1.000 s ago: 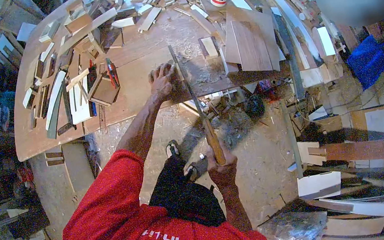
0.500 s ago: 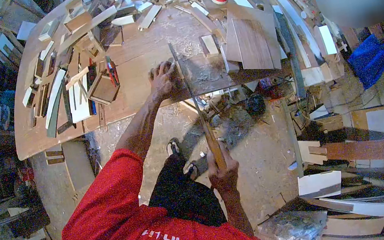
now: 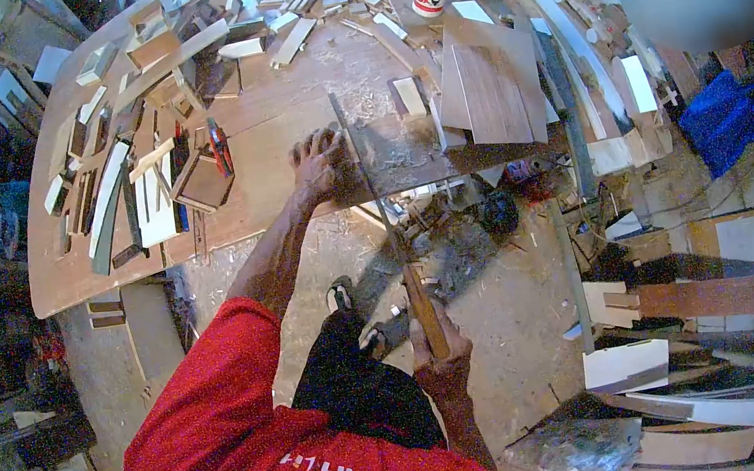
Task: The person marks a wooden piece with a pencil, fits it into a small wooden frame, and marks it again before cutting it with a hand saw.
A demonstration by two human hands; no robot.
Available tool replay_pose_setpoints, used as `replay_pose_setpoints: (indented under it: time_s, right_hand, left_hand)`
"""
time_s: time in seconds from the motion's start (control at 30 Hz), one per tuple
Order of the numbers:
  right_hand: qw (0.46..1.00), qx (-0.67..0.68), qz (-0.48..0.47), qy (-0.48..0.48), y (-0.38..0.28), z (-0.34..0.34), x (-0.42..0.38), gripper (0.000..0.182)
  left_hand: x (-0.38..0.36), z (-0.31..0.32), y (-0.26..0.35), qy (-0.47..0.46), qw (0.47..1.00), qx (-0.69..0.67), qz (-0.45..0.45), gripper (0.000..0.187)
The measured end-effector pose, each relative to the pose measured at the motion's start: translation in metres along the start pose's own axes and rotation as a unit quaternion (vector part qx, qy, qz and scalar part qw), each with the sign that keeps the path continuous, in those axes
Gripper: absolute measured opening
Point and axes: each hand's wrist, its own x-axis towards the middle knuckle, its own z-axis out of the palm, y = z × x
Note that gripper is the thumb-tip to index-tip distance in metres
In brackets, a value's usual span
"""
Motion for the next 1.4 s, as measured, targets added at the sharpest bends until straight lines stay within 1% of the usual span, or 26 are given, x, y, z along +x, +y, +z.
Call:
replay_pose_setpoints:
  time_s: [0.07, 0.1, 0.13, 0.23, 0.27, 0.33, 0.37, 0.47, 0.5, 0.6, 0.63, 0.73, 0.77, 0.8, 0.83, 0.87, 0.9, 0.93, 0.97, 1.03, 1.13, 1.2, 1.27, 1.3, 1.33, 1.4]
  right_hand:
    - [0.997, 0.034, 0.064, -0.015, -0.005, 0.004, 0.013, 0.028]
    - [0.985, -0.011, 0.155, -0.08, -0.008, 0.003, 0.023, 0.026]
    - [0.985, -0.008, 0.153, -0.077, -0.005, 0.004, 0.02, 0.026]
    - [1.0, -0.012, -0.018, -0.005, -0.004, 0.0, 0.002, 0.027]
    - [1.0, -0.013, -0.019, -0.009, -0.004, 0.001, 0.004, 0.027]
    - [0.997, 0.047, 0.053, -0.01, -0.009, 0.004, 0.009, 0.028]
    - [0.997, 0.011, 0.069, -0.041, -0.004, 0.006, 0.017, 0.029]
    - [0.995, 0.032, 0.084, -0.048, -0.007, 0.001, 0.01, 0.029]
    - [1.0, -0.022, -0.001, 0.001, -0.006, 0.003, 0.002, 0.029]
    - [1.0, 0.021, 0.011, -0.01, -0.005, 0.005, 0.008, 0.029]
    - [0.997, -0.005, 0.05, -0.051, 0.005, 0.009, 0.016, 0.03]
    - [0.997, 0.016, 0.07, -0.026, -0.003, 0.008, 0.01, 0.029]
    - [1.0, -0.017, -0.009, -0.009, 0.01, 0.005, -0.003, 0.029]
    - [1.0, -0.017, -0.012, -0.014, 0.002, 0.003, 0.003, 0.029]
    - [1.0, 0.001, 0.007, -0.025, -0.01, -0.001, 0.004, 0.029]
    - [0.999, 0.019, 0.026, -0.033, -0.017, -0.002, 0.009, 0.029]
    - [0.996, 0.032, 0.069, -0.04, -0.012, 0.004, 0.019, 0.029]
    - [0.996, 0.034, 0.069, -0.037, -0.011, 0.004, 0.016, 0.029]
    - [0.996, 0.03, 0.077, -0.033, -0.01, 0.004, 0.015, 0.029]
    - [0.995, 0.019, 0.089, -0.035, -0.009, 0.001, 0.009, 0.028]
    - [0.998, 0.029, 0.056, -0.021, -0.011, -0.004, -0.001, 0.029]
    - [0.998, 0.038, 0.046, -0.027, 0.0, 0.003, 0.009, 0.028]
    - [1.0, 0.002, 0.0, -0.021, 0.007, 0.009, 0.016, 0.027]
    - [1.0, 0.014, -0.002, 0.003, 0.005, 0.007, 0.005, 0.026]
    - [1.0, 0.01, -0.001, -0.001, 0.004, 0.004, 0.001, 0.026]
    - [0.998, 0.014, 0.058, -0.021, 0.0, -0.003, -0.007, 0.027]
  left_hand:
    - [0.001, -0.003, 0.001, -0.014, 1.0, -0.006, 0.0, 0.062]
    - [0.002, -0.005, 0.002, -0.024, 1.0, -0.011, 0.001, 0.064]
    - [0.003, -0.006, 0.002, -0.021, 1.0, -0.009, 0.004, 0.064]
    - [0.003, -0.007, 0.003, -0.015, 1.0, -0.024, -0.005, 0.063]
    - [0.006, -0.007, 0.002, -0.021, 1.0, -0.012, -0.009, 0.063]
    - [-0.001, -0.003, 0.003, -0.034, 0.999, 0.0, -0.012, 0.063]
    - [-0.002, -0.002, 0.003, -0.026, 1.0, 0.001, -0.01, 0.063]
    - [0.007, 0.004, -0.004, -0.003, 1.0, 0.006, 0.003, 0.065]
    - [0.002, 0.009, -0.004, 0.003, 1.0, 0.003, 0.006, 0.065]
    - [0.003, 0.016, -0.009, 0.011, 1.0, -0.01, 0.021, 0.066]
    - [0.001, 0.017, -0.008, 0.011, 1.0, -0.009, 0.022, 0.066]
    - [0.007, 0.009, -0.008, -0.001, 1.0, -0.002, 0.013, 0.062]
    - [0.001, 0.006, -0.003, -0.013, 1.0, 0.002, 0.01, 0.061]
    - [0.001, 0.004, -0.003, -0.02, 1.0, 0.009, 0.005, 0.061]
    - [0.001, 0.01, -0.007, 0.008, 1.0, 0.0, 0.021, 0.061]
    - [-0.002, 0.008, -0.004, 0.006, 1.0, -0.001, 0.021, 0.061]
    - [0.0, 0.004, -0.002, -0.012, 1.0, -0.007, 0.008, 0.061]
    - [0.002, 0.0, 0.0, -0.031, 0.999, -0.011, -0.004, 0.062]
    - [0.007, 0.001, -0.005, -0.026, 1.0, -0.007, 0.001, 0.062]
    - [0.001, 0.012, -0.009, 0.009, 1.0, 0.005, 0.024, 0.062]
    - [0.002, 0.015, -0.006, 0.025, 1.0, -0.015, 0.011, 0.066]
    - [0.0, 0.014, -0.004, 0.021, 0.999, -0.021, 0.013, 0.064]
    - [0.011, 0.008, -0.01, 0.025, 0.999, -0.02, 0.019, 0.062]
    - [0.006, 0.007, -0.007, 0.018, 0.999, -0.024, 0.013, 0.06]
    - [0.001, 0.006, -0.003, 0.012, 0.999, -0.03, 0.004, 0.059]
    - [-0.004, 0.004, -0.002, -0.01, 1.0, -0.011, 0.003, 0.058]
